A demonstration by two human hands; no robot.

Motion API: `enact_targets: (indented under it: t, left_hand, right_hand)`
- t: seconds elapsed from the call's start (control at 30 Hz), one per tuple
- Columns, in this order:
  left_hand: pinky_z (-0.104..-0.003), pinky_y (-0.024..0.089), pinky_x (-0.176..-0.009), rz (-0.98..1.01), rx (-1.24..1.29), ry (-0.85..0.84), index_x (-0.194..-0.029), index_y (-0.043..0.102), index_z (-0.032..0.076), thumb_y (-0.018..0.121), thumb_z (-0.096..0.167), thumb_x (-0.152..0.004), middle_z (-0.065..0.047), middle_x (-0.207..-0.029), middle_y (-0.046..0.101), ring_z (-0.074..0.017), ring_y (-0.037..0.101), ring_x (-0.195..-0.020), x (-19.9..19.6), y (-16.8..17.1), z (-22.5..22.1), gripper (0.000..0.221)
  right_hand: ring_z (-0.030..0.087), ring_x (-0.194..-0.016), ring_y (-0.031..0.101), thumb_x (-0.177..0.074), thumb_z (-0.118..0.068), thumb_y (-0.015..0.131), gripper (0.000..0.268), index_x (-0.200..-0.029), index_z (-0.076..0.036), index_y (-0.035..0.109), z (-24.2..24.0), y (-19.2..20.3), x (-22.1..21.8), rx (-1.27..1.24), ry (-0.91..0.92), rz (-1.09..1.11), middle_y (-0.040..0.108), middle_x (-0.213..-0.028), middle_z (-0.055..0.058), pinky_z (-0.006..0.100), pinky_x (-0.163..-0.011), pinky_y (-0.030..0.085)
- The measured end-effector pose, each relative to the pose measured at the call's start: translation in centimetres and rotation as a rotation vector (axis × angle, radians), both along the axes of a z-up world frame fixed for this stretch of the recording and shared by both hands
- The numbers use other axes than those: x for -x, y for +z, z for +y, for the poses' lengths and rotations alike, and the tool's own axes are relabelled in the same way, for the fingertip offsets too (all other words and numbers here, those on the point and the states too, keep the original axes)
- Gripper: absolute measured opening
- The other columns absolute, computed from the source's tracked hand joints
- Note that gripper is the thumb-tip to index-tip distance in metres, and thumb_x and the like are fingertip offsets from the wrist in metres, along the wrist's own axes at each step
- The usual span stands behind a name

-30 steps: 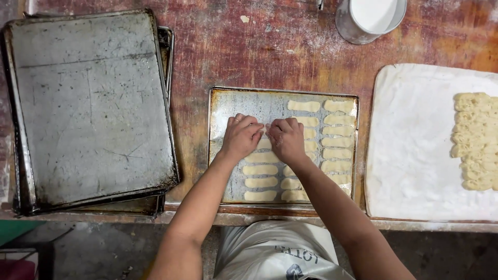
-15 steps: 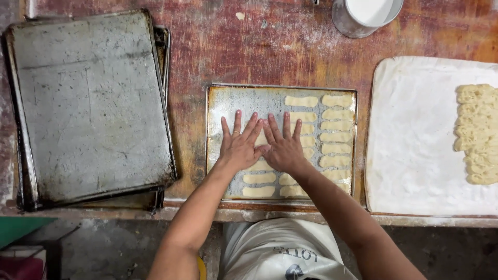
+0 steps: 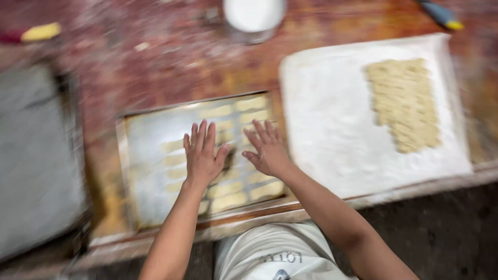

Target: Arranging small pieces of shaped dough into rows on a metal baking tray in a bakery production area.

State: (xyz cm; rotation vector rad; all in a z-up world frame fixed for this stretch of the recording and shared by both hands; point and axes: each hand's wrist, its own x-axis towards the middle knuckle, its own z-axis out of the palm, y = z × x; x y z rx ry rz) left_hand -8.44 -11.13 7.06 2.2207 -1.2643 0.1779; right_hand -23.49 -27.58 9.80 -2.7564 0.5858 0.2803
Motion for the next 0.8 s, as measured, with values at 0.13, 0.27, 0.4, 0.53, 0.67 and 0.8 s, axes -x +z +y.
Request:
enact_targets:
  t: [0.13, 0.27, 0.4, 0.53, 0.67, 0.8]
  left_hand:
    - [-0.044, 0.043, -0.094, 0.015, 0.123, -0.127, -0.126, 0.064, 0.014, 0.064, 0.038, -0.090, -0.005, -0.122, 0.061, -0.0291, 0.058, -0.115, 8.9, -2.7, -13.0, 0.043]
    - [-0.040, 0.049, -0.086, 0.079, 0.181, -0.362, -0.106, 0.072, 0.016, 0.069, 0.031, -0.087, -0.002, -0.102, 0.062, -0.0259, 0.063, -0.101, 19.9, -4.7, -26.6, 0.024]
    - [-0.039, 0.051, -0.080, 0.087, 0.119, -0.527, -0.109, 0.069, 0.017, 0.064, 0.027, -0.084, -0.003, -0.104, 0.063, -0.0261, 0.064, -0.099, 29.8, -5.2, -38.2, 0.027]
    - [-0.043, 0.050, -0.076, -0.049, 0.084, -0.470, -0.106, 0.067, 0.009, 0.066, 0.023, -0.083, -0.010, -0.095, 0.060, -0.0318, 0.064, -0.093, 32.5, -5.4, -42.3, 0.027]
    - [-0.040, 0.048, -0.074, -0.048, 0.024, -0.556, -0.101, 0.070, 0.011, 0.062, 0.017, -0.089, -0.006, -0.093, 0.063, -0.0291, 0.064, -0.091, 31.1, -6.3, -38.9, 0.015]
    - [-0.042, 0.049, -0.070, -0.082, 0.092, -0.543, -0.096, 0.071, 0.014, 0.061, 0.014, -0.088, -0.007, -0.091, 0.065, -0.0313, 0.065, -0.088, 25.8, -4.6, -35.5, 0.013]
  right_hand:
    - [0.036, -0.136, 0.045, -0.091, -0.042, 0.061, 0.050, -0.137, -0.023, 0.058, -12.2, -4.9, 11.9, -0.012, -0.181, -0.146, 0.045, -0.149, 0.002, 0.055, -0.110, 0.037]
    - [0.030, -0.107, 0.063, -0.086, -0.029, 0.069, 0.029, -0.114, -0.023, 0.071, -24.9, -7.7, 23.1, 0.135, -0.436, -0.446, 0.066, -0.111, 0.001, 0.042, -0.090, 0.053]
    - [0.022, -0.105, 0.062, -0.091, -0.027, 0.064, 0.020, -0.109, -0.024, 0.073, -33.1, -6.9, 30.2, 0.305, -0.574, -0.293, 0.062, -0.106, -0.004, 0.035, -0.084, 0.052]
    - [0.028, -0.103, 0.060, -0.087, -0.023, 0.065, 0.016, -0.100, -0.018, 0.073, -34.7, -5.8, 31.0, 0.273, -0.525, -0.258, 0.062, -0.105, 0.002, 0.040, -0.082, 0.051]
    - [0.025, -0.102, 0.059, -0.085, -0.020, 0.066, 0.005, -0.086, -0.020, 0.071, -35.1, -5.8, 31.2, 0.244, -0.518, -0.285, 0.063, -0.102, -0.002, 0.037, -0.080, 0.049]
    - [0.023, -0.102, 0.056, -0.087, -0.022, 0.071, 0.012, -0.098, -0.021, 0.074, -33.7, -2.6, 30.5, 0.357, -0.554, -0.433, 0.059, -0.103, -0.001, 0.036, -0.080, 0.046]
